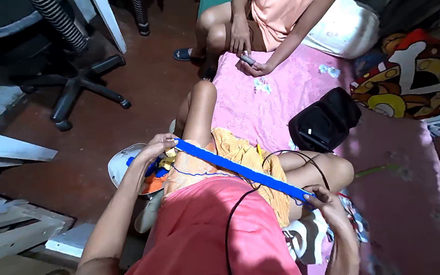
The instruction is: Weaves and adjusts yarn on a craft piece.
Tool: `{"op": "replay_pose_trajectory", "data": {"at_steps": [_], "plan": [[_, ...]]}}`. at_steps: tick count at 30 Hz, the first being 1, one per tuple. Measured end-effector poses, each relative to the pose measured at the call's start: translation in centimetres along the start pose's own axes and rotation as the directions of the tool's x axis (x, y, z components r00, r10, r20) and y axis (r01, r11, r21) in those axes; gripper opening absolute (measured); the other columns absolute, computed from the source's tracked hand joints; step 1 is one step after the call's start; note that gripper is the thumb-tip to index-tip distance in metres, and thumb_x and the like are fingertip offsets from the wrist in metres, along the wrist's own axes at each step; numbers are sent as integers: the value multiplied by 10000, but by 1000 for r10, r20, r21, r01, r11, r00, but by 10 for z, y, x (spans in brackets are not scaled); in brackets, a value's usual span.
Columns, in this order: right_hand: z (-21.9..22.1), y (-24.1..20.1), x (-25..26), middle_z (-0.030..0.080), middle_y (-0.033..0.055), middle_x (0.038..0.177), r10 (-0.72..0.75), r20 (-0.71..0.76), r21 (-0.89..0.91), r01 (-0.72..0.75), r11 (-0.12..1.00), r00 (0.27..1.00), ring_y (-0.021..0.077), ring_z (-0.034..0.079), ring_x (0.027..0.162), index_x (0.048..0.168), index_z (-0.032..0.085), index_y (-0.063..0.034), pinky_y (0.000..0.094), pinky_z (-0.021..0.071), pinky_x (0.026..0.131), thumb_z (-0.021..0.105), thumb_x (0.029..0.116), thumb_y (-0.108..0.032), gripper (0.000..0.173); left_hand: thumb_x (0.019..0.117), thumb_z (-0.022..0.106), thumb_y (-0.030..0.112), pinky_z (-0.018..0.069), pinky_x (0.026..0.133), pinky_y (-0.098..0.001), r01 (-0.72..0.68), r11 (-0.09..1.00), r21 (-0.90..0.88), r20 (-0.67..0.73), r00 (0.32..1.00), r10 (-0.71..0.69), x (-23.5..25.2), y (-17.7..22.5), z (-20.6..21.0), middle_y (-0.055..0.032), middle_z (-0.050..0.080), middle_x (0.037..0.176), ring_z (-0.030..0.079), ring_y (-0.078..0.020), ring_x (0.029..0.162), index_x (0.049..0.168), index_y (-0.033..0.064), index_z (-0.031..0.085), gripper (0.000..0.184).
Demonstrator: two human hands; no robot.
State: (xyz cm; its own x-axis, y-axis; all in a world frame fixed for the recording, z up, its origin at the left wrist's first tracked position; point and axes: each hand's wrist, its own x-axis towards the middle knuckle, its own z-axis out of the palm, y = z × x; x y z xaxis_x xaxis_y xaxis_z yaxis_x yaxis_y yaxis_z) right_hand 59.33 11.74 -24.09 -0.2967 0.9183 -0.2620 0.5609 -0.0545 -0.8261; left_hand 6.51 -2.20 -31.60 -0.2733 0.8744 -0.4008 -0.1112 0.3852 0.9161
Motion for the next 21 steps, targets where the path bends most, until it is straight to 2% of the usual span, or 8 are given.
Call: {"op": "replay_pose_trajectory", "data": {"at_steps": [4, 6, 8, 10, 12, 16, 19, 21], "plan": [[4, -3, 5, 668, 79, 828, 35, 40, -152, -28, 988, 999, 111, 628, 624, 1081, 651, 30, 293, 557, 586, 622, 886, -12, 201, 1020, 532, -2, 520, 634, -205, -47, 998, 42, 22, 999, 46, 2, -4, 2, -13, 678, 800, 613, -29, 665, 1073, 6, 628, 110], [6, -8, 4, 688, 113, 847, 33, 37, -343, -18, 939, 999, 200, 663, 682, 1093, 675, 1, 422, 570, 647, 636, 896, -15, 201, 991, 562, -29, 526, 622, -195, -69, 998, 12, 27, 997, 69, -4, -4, -1, -14, 693, 796, 628, -32, 660, 1039, 14, 643, 103], [10, -25, 2, 702, 196, 968, 0, 9, -563, 5, 827, 1000, 379, 678, 885, 1099, 710, -9, 626, 521, 806, 697, 888, 11, 212, 959, 587, -67, 536, 632, -204, -85, 996, 1, 14, 996, 85, -10, 3, -1, -21, 688, 802, 632, -47, 666, 1009, 12, 644, 109], [17, -42, 5, 661, 289, 1048, -152, -32, -663, 93, 743, 988, 521, 621, 1017, 1085, 723, 19, 731, 463, 877, 739, 850, 6, 235, 939, 603, -88, 545, 641, -209, -109, 994, 22, 7, 994, 109, -17, 16, 3, -25, 694, 808, 640, -54, 672, 997, 7, 649, 120], [32, -63, 17, 653, 304, 1109, -322, -29, -657, 225, 719, 946, 530, 612, 1075, 1110, 708, 43, 722, 457, 918, 712, 896, -69, 242, 925, 636, -75, 555, 659, -216, -125, 988, 94, 3, 992, 125, -26, 33, 11, -22, 697, 823, 648, -59, 685, 1002, 13, 662, 121], [100, -117, 52, 688, 189, 1205, -503, 171, -308, 531, 789, 847, 332, 634, 1172, 1199, 701, 6, 532, 496, 1009, 622, 967, -195, 317, 888, 702, 44, 572, 751, -258, -222, 952, 212, 47, 975, 217, -46, 68, 31, -11, 710, 946, 673, -72, 810, 1171, 45, 650, 287], [157, -157, 70, 666, 137, 1294, -520, 414, -18, 578, 816, 747, 260, 592, 1257, 1293, 664, -25, 483, 464, 1081, 679, 937, -227, 411, 868, 701, 105, 567, 772, -229, -322, 915, 242, 105, 947, 305, -60, 88, 43, 36, 705, 947, 671, -37, 846, 1275, 75, 602, 420], [184, -177, 77, 670, 119, 1287, -513, 561, 124, 547, 828, 649, 212, 605, 1230, 1326, 631, -18, 442, 473, 1073, 717, 912, -235, 475, 873, 691, 111, 567, 801, -219, -383, 881, 278, 122, 924, 364, -69, 99, 50, 43, 703, 968, 670, -29, 873, 1294, 71, 587, 436]]}}
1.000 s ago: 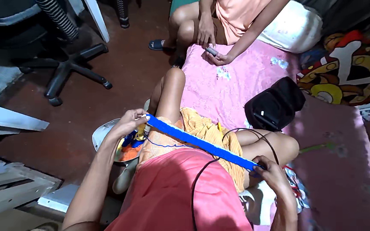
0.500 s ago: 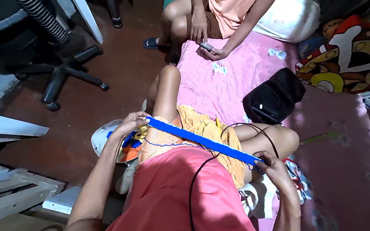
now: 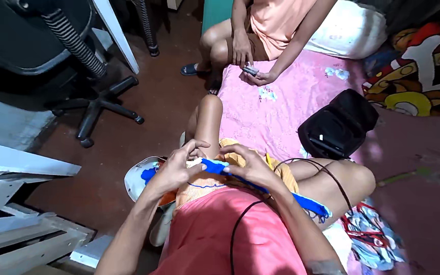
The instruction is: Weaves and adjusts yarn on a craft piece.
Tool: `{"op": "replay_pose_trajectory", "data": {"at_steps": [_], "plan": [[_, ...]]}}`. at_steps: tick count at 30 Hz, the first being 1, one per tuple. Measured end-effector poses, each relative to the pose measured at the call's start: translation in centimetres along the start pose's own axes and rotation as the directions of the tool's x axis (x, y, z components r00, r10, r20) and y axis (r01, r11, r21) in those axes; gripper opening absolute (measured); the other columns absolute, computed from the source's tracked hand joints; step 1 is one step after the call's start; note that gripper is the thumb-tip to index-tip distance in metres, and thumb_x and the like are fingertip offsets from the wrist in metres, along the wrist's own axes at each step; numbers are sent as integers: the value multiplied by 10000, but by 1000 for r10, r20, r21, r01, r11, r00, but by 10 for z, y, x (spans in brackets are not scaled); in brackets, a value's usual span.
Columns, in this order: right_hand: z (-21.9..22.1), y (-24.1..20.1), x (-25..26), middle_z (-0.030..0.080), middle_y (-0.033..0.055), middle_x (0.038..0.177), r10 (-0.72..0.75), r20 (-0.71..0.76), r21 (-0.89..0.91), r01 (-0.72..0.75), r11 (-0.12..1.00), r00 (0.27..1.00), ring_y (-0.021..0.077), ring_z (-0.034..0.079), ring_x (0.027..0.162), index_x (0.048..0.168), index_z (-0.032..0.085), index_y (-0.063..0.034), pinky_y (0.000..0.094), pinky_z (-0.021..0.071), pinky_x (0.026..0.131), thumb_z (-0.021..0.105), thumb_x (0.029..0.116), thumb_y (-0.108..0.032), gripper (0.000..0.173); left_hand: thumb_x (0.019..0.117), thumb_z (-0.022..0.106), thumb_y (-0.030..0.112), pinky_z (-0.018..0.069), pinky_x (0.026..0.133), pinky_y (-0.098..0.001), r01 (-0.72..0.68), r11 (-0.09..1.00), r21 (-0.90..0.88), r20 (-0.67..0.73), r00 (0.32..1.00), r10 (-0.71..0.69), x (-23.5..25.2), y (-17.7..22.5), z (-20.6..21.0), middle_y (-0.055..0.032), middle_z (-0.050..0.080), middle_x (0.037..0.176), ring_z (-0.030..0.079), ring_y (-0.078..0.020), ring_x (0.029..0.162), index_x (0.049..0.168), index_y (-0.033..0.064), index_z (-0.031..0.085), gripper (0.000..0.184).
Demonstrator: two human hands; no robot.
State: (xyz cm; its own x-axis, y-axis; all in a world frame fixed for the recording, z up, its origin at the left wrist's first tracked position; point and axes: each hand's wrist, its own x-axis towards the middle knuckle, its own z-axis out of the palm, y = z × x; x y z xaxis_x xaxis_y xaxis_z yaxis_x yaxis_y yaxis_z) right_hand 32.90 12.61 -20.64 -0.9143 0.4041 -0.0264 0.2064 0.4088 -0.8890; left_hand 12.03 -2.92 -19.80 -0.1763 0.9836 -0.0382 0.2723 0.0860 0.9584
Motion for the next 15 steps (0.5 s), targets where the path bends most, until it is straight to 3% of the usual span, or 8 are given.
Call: {"op": "replay_pose_trajectory", "data": {"at_steps": [4, 6, 8, 12, 15], "plan": [[10, -10, 23, 685, 67, 1041, -32, 265, 292, -48, 955, 964, 56, 650, 915, 1272, 565, 19, 257, 547, 835, 710, 913, -213, 452, 894, 672, 141, 536, 872, -203, -142, 982, 122, -40, 988, 148, -6, 11, 6, 14, 682, 1030, 639, -13, 936, 1290, 43, 605, 413], [11, -11, 21, 671, 54, 980, -34, 278, 331, -63, 942, 960, 32, 636, 825, 1220, 576, 32, 228, 545, 764, 647, 958, -222, 372, 912, 658, 141, 531, 907, -211, -199, 967, 160, -55, 976, 210, -7, 10, 9, -19, 690, 1074, 644, -28, 978, 1293, 26, 608, 401], [15, -13, 14, 657, 39, 866, -31, 195, 259, -21, 966, 980, 42, 619, 727, 1128, 631, 29, 243, 540, 697, 573, 1012, -239, 298, 920, 654, 133, 530, 931, -223, -258, 949, 180, -65, 960, 273, -7, 5, 13, -60, 694, 1122, 651, -51, 1014, 1303, 11, 609, 404], [24, -14, 4, 725, 92, 872, -157, -48, -120, 150, 981, 986, 188, 688, 830, 1090, 720, -29, 433, 544, 815, 568, 1026, -263, 286, 881, 744, 218, 508, 963, -204, -304, 944, 129, -68, 947, 314, -7, -1, 15, -63, 685, 1169, 627, -37, 1071, 1318, -5, 589, 514], [29, -16, 0, 739, 79, 880, -269, -106, -262, 234, 936, 957, 214, 697, 861, 1062, 727, -39, 444, 525, 863, 580, 1007, -213, 234, 886, 739, 294, 507, 977, -218, -296, 949, 113, -83, 949, 306, -8, -4, 14, -59, 684, 1167, 630, -41, 1077, 1302, -16, 592, 539]]}}
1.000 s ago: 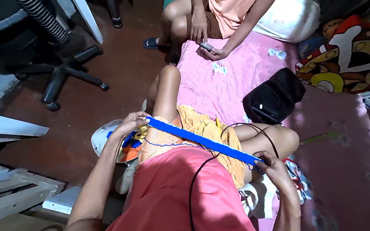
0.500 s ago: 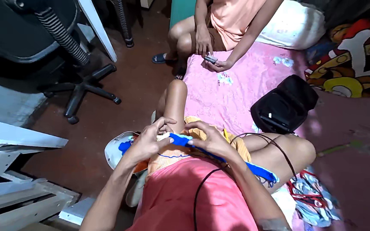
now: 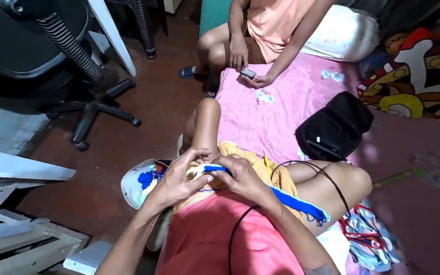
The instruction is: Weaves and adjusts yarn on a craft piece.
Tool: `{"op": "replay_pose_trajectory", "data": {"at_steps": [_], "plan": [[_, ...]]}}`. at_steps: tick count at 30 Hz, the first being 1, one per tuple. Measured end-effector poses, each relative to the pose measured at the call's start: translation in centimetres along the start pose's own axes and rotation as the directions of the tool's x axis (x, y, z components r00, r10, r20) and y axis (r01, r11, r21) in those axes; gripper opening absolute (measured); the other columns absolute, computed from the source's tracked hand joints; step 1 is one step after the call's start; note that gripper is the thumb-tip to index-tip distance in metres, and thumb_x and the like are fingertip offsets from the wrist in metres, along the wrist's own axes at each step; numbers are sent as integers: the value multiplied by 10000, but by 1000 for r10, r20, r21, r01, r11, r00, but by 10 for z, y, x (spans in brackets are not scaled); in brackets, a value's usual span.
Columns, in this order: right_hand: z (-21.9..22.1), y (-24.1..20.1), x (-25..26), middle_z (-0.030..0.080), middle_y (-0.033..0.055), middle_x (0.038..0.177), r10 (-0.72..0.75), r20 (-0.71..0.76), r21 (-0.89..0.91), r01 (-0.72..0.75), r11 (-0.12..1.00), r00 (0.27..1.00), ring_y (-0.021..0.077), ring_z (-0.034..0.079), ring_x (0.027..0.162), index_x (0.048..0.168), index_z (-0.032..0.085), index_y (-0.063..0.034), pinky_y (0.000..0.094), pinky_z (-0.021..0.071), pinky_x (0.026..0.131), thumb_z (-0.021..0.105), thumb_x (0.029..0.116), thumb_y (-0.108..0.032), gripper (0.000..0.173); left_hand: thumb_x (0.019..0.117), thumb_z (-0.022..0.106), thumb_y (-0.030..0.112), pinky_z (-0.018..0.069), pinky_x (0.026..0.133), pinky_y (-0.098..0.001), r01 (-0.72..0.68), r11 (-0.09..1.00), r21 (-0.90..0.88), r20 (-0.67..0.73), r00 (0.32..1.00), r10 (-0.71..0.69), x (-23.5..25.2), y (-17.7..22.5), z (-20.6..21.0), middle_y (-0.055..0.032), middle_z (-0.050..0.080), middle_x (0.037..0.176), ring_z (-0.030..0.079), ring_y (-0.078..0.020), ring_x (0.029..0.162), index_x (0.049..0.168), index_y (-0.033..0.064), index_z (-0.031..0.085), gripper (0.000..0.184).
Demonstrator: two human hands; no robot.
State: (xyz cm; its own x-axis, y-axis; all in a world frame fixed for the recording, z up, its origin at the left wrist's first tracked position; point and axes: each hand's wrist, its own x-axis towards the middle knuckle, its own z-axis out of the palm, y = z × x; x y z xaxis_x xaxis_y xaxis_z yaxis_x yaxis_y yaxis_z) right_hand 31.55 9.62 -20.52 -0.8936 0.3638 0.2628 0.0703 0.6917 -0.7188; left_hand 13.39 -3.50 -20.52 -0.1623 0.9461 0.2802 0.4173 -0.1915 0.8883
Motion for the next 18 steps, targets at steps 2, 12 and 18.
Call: {"op": "replay_pose_trajectory", "data": {"at_steps": [2, 12, 18], "plan": [[3, 0, -1, 741, 63, 871, -70, -36, -67, 68, 995, 997, 192, 699, 829, 1039, 724, -44, 421, 525, 867, 580, 997, -180, 202, 899, 721, 267, 515, 971, -223, -2, 1000, 6, -16, 1000, 2, 0, -2, -1, -47, 684, 1142, 636, -43, 1061, 1282, -14, 603, 490], [-1, -2, 4, 714, 100, 902, 168, 134, 200, -193, 961, 977, 155, 671, 800, 1104, 699, -5, 374, 549, 764, 605, 995, -190, 235, 953, 653, 314, 549, 858, -314, 148, 975, 166, -53, 989, -141, -3, 2, 6, -23, 730, 987, 676, -81, 920, 1064, 90, 738, 264], [-13, 28, 9, 672, 39, 856, 139, 619, 557, -557, 616, 773, 71, 615, 628, 1319, 495, 9, 243, 543, 594, 501, 1000, -65, 328, 970, 648, 201, 559, 674, -412, 336, 922, 190, 4, 939, -343, 18, -7, -20, -11, 688, 828, 661, -134, 725, 1010, 118, 706, 109]]}}
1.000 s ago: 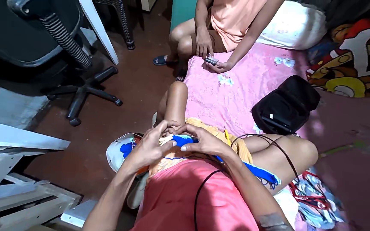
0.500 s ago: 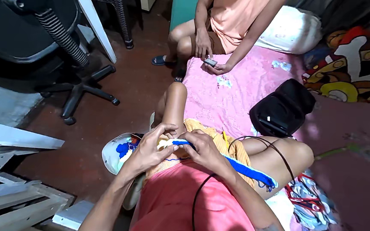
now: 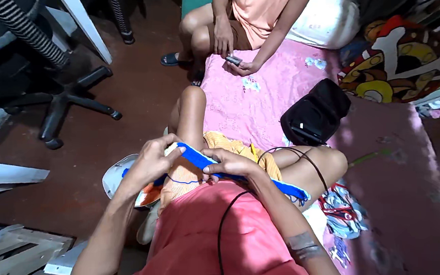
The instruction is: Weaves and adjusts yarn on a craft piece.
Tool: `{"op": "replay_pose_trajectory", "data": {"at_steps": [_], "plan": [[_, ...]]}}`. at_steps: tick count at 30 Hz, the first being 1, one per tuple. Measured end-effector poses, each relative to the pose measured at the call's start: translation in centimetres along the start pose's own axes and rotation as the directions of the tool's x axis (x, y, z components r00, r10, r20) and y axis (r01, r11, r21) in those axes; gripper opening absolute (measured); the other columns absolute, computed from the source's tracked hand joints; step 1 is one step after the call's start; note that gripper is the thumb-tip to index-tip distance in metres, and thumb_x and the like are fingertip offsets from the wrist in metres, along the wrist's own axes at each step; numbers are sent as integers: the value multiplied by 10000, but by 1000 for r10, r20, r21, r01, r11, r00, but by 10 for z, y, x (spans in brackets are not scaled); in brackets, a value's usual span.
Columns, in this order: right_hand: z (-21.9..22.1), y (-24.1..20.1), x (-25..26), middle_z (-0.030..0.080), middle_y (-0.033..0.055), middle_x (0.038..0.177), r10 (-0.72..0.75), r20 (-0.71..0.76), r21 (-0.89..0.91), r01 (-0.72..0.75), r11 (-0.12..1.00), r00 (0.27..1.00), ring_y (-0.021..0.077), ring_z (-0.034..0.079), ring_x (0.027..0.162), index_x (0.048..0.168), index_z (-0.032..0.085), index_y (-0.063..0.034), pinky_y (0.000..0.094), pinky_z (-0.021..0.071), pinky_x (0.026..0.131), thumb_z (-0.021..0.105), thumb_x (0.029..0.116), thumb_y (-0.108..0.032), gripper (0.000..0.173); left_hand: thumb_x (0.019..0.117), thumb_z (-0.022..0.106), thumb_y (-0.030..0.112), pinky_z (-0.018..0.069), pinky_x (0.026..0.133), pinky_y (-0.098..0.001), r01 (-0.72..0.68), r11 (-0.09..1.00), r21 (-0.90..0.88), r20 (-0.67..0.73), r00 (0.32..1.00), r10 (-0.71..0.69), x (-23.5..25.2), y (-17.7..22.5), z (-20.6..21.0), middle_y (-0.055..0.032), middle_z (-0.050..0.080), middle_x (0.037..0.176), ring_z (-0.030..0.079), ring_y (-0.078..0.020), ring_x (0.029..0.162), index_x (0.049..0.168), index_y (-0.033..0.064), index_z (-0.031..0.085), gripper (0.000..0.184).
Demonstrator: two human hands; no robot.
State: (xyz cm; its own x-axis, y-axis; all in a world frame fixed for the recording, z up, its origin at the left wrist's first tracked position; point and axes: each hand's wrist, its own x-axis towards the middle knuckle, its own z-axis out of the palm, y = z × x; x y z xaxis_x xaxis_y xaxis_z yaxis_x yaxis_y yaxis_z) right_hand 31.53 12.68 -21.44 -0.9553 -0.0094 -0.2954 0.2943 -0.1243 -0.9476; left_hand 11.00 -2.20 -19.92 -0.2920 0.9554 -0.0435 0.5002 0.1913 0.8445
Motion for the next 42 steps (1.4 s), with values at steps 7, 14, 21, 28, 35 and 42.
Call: {"op": "replay_pose_trajectory", "data": {"at_steps": [7, 14, 21, 28, 35, 42], "plan": [[-19, 35, -16, 559, -26, 793, 44, 99, 87, -53, 995, 994, 44, 552, 639, 1289, 480, -51, 216, 492, 608, 456, 986, -49, 305, 995, 624, 102, 550, 649, -322, 77, 990, -118, 19, 997, -75, 12, -19, -11, -33, 686, 793, 645, -120, 676, 1007, 69, 686, 71], [-33, 57, -54, 533, -62, 730, 98, 66, 126, -106, 986, 993, 32, 537, 600, 1222, 520, -86, 208, 489, 586, 435, 1023, -136, 222, 1005, 596, 84, 499, 586, -256, 144, 981, -133, 4, 989, -145, 12, -48, -26, -24, 646, 748, 583, -81, 615, 1018, 48, 674, 86], [-35, 60, -74, 546, -54, 833, 125, -29, 43, -123, 991, 992, 9, 550, 696, 1235, 523, -56, 201, 496, 671, 439, 1059, -172, 227, 1004, 555, -2, 498, 573, -177, 194, 955, -224, 51, 981, -187, 17, -62, -25, 4, 642, 720, 583, -23, 592, 1016, 24, 652, 101], [-32, 64, -70, 634, 1, 848, 228, -25, 87, -225, 971, 973, 57, 605, 643, 1215, 513, -48, 232, 534, 613, 411, 1031, -91, 215, 1000, 530, -26, 523, 610, -174, 177, 949, -261, 36, 984, -174, 18, -62, -30, 15, 648, 731, 607, -21, 618, 1010, 33, 640, 125], [-32, 57, -71, 599, -23, 755, 294, -19, 44, -293, 955, 956, 43, 591, 606, 1182, 555, -21, 227, 537, 612, 450, 1059, -85, 174, 999, 539, -30, 516, 637, -170, 230, 947, -225, 35, 973, -228, 20, -67, -31, 26, 639, 747, 598, 0, 639, 1012, 16, 637, 108], [-33, 61, -76, 580, -27, 715, 302, -44, 18, -301, 953, 952, 25, 567, 583, 1049, 577, -16, 202, 508, 589, 499, 1065, -138, 145, 999, 542, -46, 539, 639, -178, 330, 904, -272, 77, 944, -321, 36, -91, -15, 19, 638, 723, 616, -14, 632, 986, -3, 623, 93]]}}
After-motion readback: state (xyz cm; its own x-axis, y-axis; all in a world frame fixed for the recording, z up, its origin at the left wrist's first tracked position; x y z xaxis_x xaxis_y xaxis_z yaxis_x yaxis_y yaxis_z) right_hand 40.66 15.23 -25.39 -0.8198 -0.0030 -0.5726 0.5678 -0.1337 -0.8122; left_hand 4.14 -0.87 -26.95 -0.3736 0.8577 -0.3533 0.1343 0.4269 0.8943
